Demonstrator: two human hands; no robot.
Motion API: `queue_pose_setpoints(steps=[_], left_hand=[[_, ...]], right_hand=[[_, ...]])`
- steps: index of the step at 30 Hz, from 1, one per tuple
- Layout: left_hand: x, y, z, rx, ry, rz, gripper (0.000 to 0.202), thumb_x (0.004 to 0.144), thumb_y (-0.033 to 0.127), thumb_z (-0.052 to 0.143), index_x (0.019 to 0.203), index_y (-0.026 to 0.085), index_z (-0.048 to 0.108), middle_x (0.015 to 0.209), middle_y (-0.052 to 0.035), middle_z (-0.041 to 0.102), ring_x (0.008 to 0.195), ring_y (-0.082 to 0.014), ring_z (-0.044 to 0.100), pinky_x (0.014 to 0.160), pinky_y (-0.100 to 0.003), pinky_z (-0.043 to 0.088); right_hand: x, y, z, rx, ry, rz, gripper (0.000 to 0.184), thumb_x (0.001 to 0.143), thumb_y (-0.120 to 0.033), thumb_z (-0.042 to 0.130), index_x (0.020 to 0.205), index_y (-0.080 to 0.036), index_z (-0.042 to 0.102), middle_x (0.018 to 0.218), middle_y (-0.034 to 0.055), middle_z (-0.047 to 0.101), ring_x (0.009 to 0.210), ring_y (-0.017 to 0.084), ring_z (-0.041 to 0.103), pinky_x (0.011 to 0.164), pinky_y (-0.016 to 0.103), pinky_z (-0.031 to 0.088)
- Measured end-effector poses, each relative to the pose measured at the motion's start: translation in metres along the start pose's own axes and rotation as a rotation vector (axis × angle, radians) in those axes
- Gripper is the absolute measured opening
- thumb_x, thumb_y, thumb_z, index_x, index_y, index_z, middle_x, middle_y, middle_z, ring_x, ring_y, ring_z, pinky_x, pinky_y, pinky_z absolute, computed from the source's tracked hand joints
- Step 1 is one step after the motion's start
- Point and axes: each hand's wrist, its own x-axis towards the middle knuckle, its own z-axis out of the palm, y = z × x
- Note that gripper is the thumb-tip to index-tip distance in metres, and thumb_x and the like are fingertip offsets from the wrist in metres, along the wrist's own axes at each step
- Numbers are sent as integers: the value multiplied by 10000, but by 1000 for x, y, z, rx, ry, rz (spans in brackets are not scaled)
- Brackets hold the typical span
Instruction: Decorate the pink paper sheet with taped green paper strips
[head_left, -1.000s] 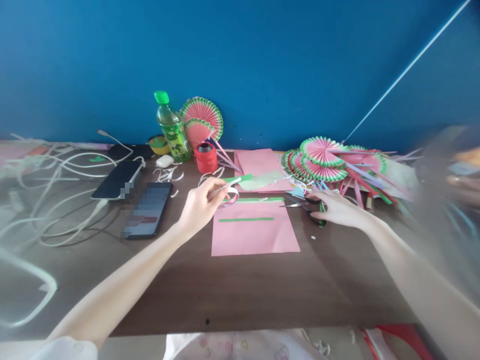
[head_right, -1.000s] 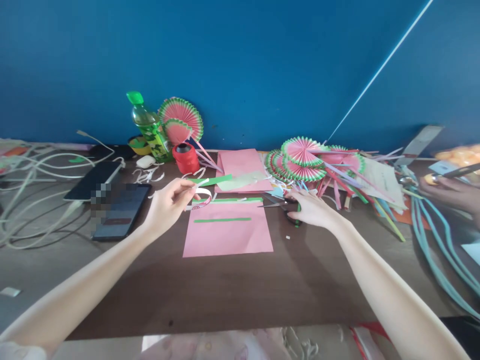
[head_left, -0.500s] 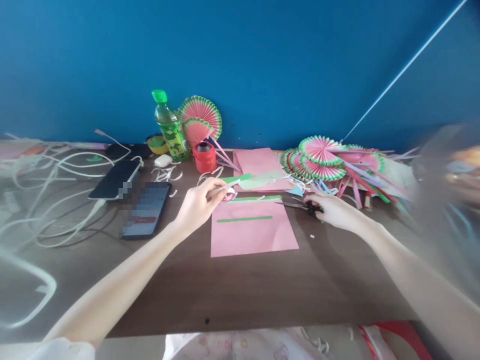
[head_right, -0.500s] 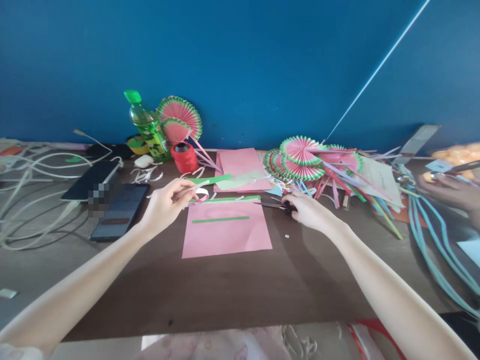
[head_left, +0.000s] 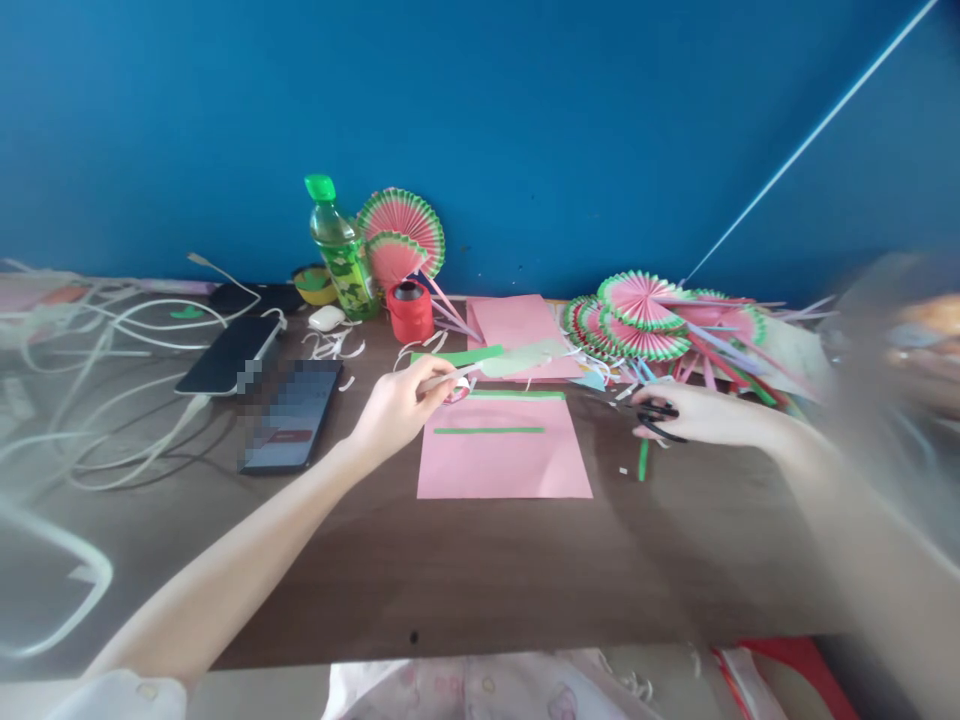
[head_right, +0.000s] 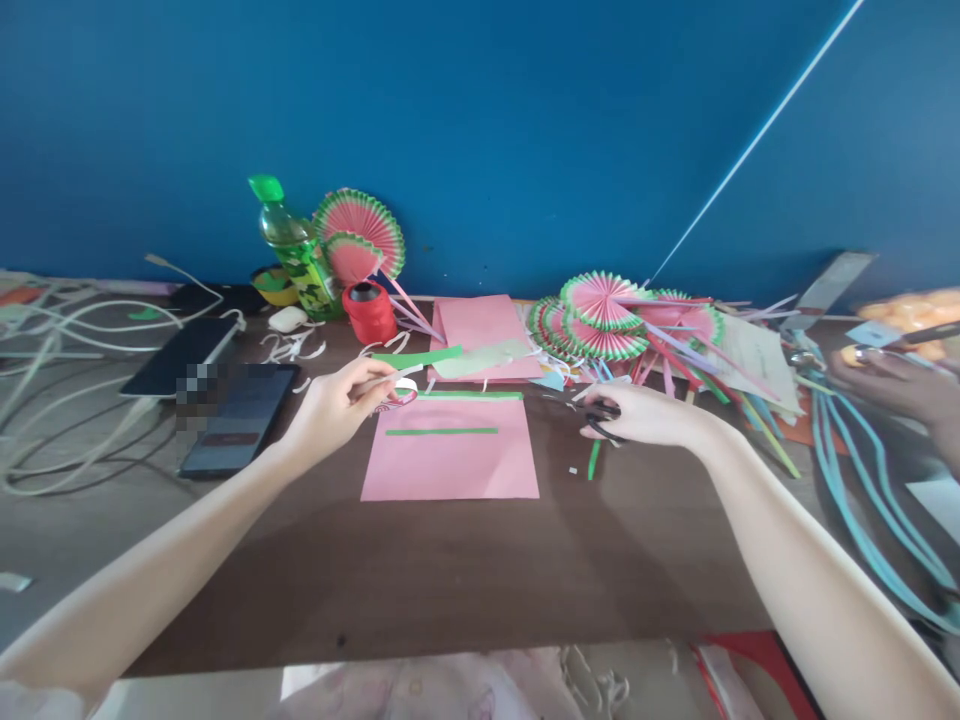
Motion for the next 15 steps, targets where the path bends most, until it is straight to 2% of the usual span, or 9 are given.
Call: queue_pose_setpoints(steps=[2, 6, 7, 9, 11, 13, 15], left_hand=[[0, 1, -1, 27, 4, 7, 204, 824, 362, 442, 896, 202, 547, 749, 2, 676, 685, -148, 633, 619, -208, 430], [0, 4, -1, 171, 46, 44, 220, 821, 386, 445, 886, 207, 555, 706, 14, 663, 620, -132, 604, 586, -201, 404], [0, 4, -1, 212, 52, 65, 226, 821, 392, 445, 883, 207, 559, 702, 15, 661, 612, -128, 595, 580, -198, 397], [0, 5, -2, 264, 45, 135, 239, 828, 401, 437, 870, 205, 567, 728, 9, 661, 625, -120, 586, 586, -194, 389], [-1, 5, -2, 276, 18, 225, 250, 837, 402, 428, 856, 200, 575, 771, 0, 662, 658, -117, 581, 612, -193, 391], [-2, 6, -2, 274, -15, 301, 248, 844, 390, 423, 856, 198, 579, 802, -9, 661, 684, -117, 574, 637, -199, 396], [-3, 8, -2, 276, -45, 356, 243, 850, 375, 417, 870, 197, 582, 798, -14, 658, 689, -119, 566, 646, -206, 400]], right_hand=[[-1, -2, -5, 99, 10, 3, 447, 675, -512, 562, 1007, -213, 578, 915, 55, 651, 806, 238, 612, 676, 311, 483], [-6, -16, -15, 374, 139, 3, 501, 704, -507, 552, 1102, -205, 507, 1047, 85, 601, 890, 242, 588, 750, 335, 480], [-8, -22, -17, 458, 79, -21, 497, 722, -511, 529, 1113, -205, 502, 1023, 87, 601, 841, 227, 597, 724, 330, 487], [-11, -36, -19, 575, -178, -116, 479, 727, -504, 533, 1104, -210, 520, 960, 74, 597, 694, 175, 593, 647, 303, 495], [-13, -52, -17, 627, -434, -209, 452, 711, -463, 578, 1078, -199, 553, 905, 62, 585, 658, 145, 574, 619, 273, 493], [-12, -67, -14, 683, -544, -251, 446, 700, -422, 604, 1076, -187, 562, 854, 48, 580, 633, 125, 562, 598, 252, 493], [-9, -80, -10, 705, -554, -256, 436, 692, -403, 611, 1068, -187, 576, 892, 52, 583, 615, 112, 556, 538, 231, 488]])
